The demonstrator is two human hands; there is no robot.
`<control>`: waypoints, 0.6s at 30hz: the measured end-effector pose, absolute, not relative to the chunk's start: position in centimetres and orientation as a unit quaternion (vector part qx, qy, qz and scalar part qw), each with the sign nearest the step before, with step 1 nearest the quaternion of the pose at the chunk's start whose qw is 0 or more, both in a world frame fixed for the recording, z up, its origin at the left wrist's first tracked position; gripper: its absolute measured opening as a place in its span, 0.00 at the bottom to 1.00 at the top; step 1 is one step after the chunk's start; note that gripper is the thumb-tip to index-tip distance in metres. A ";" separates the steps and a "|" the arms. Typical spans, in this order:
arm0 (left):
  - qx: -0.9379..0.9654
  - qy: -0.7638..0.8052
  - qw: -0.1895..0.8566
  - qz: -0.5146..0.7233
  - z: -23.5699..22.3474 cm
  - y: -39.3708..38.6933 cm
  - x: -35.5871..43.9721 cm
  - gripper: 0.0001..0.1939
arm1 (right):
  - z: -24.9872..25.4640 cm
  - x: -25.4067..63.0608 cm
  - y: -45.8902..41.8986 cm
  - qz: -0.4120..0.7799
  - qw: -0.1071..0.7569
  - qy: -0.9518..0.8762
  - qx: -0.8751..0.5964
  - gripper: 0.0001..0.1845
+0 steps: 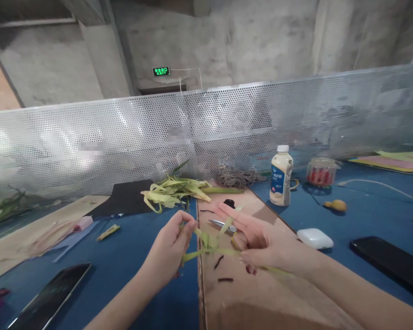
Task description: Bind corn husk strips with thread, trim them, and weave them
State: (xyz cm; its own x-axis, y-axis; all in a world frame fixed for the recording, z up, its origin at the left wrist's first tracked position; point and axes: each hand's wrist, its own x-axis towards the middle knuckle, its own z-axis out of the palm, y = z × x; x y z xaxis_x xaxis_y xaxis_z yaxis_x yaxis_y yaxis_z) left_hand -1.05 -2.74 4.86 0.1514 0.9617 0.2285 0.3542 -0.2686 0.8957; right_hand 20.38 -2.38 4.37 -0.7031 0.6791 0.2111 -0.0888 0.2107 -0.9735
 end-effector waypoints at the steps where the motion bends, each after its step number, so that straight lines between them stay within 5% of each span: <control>1: 0.677 0.498 0.352 0.412 5.0 -2.8 -1.0 0.13 | 4.4 20.4 -2.4 0.598 0.327 -0.700 -0.211 0.44; 18: 0.610 0.390 0.532 0.440 2.7 -2.4 0.4 0.11 | 3.0 20.0 -2.3 0.578 0.326 -0.688 -0.293 0.47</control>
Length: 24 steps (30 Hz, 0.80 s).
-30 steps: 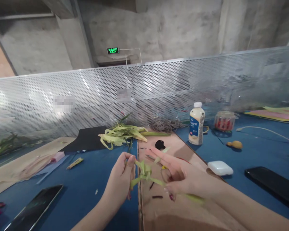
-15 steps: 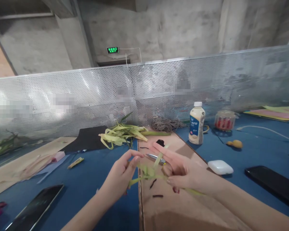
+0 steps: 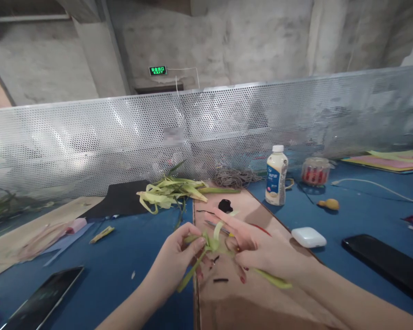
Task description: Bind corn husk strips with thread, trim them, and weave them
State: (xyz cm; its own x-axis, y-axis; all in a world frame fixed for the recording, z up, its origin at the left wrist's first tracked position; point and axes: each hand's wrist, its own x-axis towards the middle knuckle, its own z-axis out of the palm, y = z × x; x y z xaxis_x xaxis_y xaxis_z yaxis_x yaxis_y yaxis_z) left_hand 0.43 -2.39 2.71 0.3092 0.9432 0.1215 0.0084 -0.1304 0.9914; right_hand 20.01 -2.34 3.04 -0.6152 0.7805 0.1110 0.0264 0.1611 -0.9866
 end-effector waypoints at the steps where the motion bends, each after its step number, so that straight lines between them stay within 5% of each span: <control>1: 0.616 0.388 0.524 0.442 2.7 -2.5 0.5 0.11 | 2.9 20.0 -2.4 0.574 0.319 -0.691 -0.302 0.46; 9: 0.628 0.399 0.502 0.441 2.3 -2.7 0.9 0.11 | 3.5 19.8 -3.1 0.520 0.313 -0.731 -0.311 0.32; 24: 0.638 0.424 0.463 0.446 1.7 -2.7 0.8 0.11 | 3.3 19.2 -2.5 0.588 0.349 -0.673 -0.282 0.34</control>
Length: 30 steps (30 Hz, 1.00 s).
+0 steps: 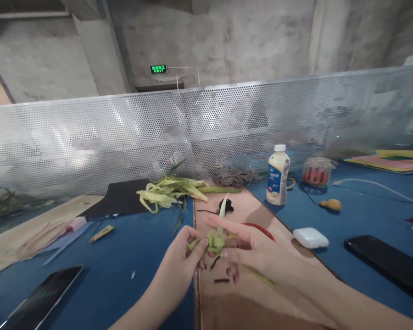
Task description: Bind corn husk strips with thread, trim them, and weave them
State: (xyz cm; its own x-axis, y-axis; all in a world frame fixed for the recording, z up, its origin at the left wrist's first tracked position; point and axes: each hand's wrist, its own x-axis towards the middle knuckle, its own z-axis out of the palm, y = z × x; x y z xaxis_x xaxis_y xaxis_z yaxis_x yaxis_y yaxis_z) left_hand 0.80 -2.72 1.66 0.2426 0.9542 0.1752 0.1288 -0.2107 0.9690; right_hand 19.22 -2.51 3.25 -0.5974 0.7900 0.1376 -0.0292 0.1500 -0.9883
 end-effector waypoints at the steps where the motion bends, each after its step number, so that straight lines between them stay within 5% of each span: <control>1: 0.640 0.426 0.457 0.448 1.7 -2.8 0.8 0.11 | 3.4 19.3 -2.6 0.576 0.353 -0.678 -0.289 0.35; 30: 0.735 0.424 0.338 0.408 3.1 -4.4 1.2 0.04 | 4.3 19.1 -3.3 0.546 0.353 -0.687 -0.324 0.37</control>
State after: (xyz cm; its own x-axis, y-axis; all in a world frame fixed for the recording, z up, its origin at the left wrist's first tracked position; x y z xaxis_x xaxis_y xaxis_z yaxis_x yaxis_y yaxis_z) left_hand 1.22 -4.40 3.10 0.3081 0.8983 0.3132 0.3474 -0.4127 0.8420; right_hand 19.11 -3.35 4.32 -0.5398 0.8315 0.1311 0.0593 0.1929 -0.9794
